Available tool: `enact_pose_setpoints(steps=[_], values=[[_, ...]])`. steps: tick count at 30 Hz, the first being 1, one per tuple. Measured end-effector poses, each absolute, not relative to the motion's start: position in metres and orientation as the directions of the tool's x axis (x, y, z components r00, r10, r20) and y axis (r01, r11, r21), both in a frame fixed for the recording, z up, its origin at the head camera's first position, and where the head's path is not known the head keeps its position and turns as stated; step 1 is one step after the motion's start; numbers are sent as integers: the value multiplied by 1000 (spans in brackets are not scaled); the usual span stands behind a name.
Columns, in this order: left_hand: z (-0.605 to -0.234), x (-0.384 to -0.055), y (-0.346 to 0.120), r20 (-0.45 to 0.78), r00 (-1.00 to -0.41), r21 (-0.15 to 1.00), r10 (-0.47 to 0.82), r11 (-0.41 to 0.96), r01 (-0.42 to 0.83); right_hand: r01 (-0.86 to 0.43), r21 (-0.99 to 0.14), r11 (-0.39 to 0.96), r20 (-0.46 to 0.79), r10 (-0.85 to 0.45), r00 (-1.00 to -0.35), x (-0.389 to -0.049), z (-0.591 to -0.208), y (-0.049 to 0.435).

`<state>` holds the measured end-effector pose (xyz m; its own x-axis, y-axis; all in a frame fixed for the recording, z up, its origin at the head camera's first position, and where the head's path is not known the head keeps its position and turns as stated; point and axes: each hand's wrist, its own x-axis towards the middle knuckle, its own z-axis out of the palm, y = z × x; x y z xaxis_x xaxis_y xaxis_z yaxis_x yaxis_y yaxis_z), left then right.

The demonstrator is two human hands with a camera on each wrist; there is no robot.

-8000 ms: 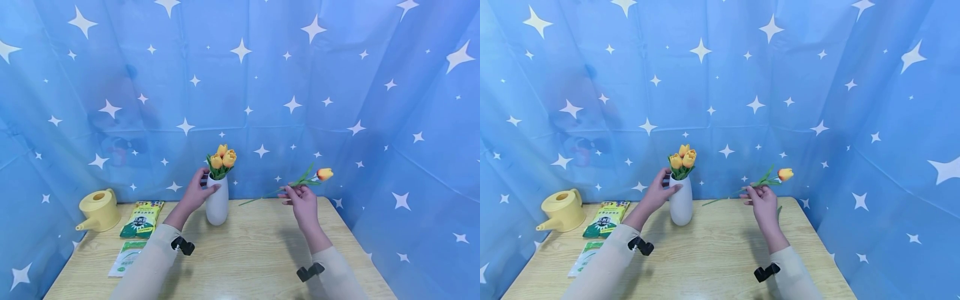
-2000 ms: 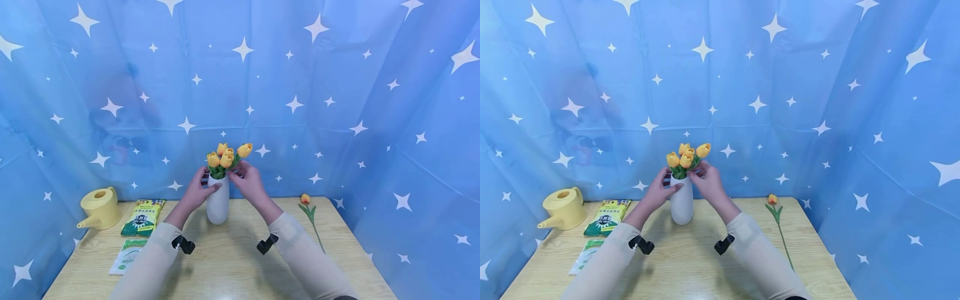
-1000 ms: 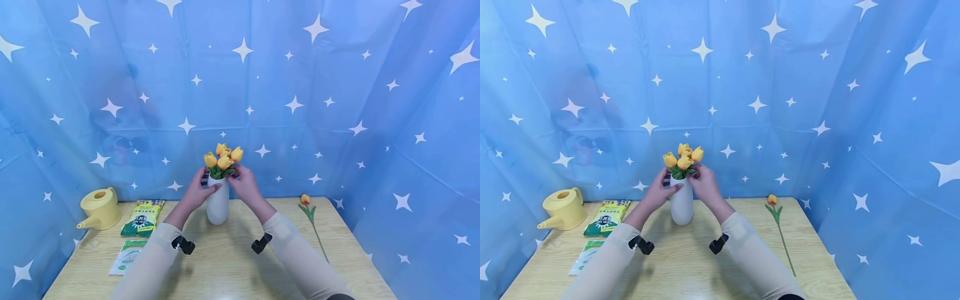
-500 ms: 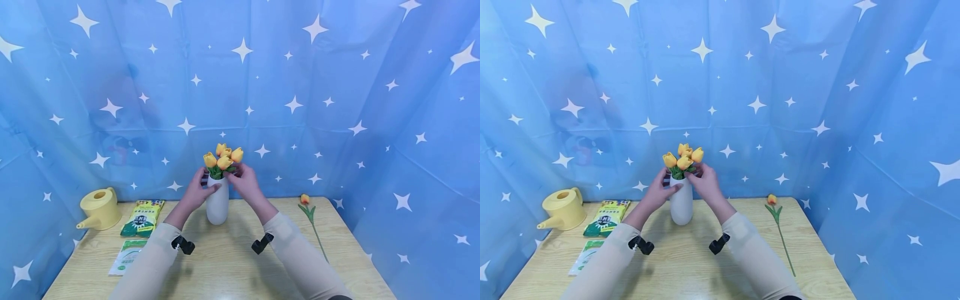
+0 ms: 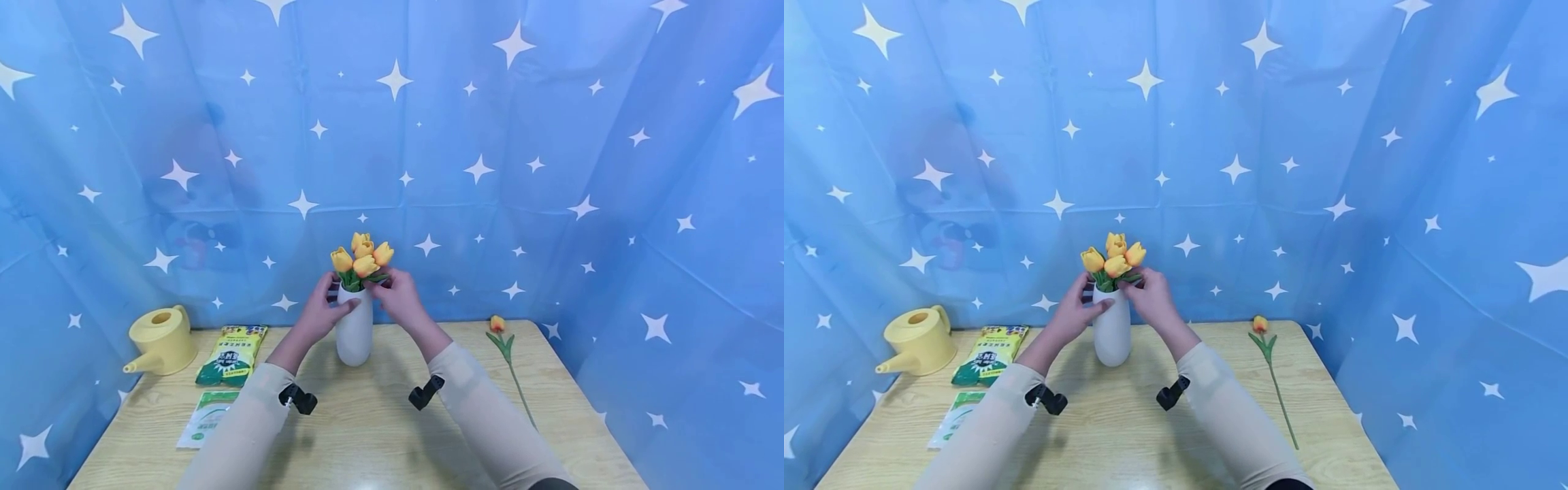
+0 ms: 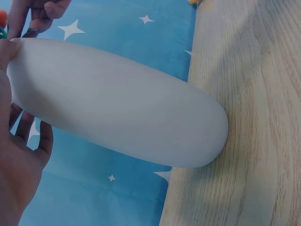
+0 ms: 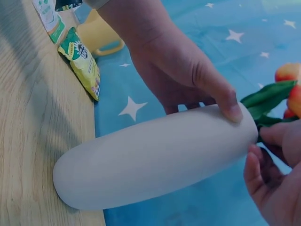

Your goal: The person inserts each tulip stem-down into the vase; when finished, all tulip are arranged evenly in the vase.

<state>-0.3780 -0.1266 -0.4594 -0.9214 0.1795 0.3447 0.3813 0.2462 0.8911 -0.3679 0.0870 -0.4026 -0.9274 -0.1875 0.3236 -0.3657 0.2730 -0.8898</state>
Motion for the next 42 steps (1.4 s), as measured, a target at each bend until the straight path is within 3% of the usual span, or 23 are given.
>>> enact_pose_setpoints(steps=[23, 42], values=[[-459, -377, -126, 343, -921, 891, 185, 247, 381, -338, -914, 225, 312, -143, -939, -352, -419, 114], [-459, -371, -122, 350, -920, 873, 173, 295, 388, -208, -915, 346, 235, 38, -971, -330, -474, 245]])
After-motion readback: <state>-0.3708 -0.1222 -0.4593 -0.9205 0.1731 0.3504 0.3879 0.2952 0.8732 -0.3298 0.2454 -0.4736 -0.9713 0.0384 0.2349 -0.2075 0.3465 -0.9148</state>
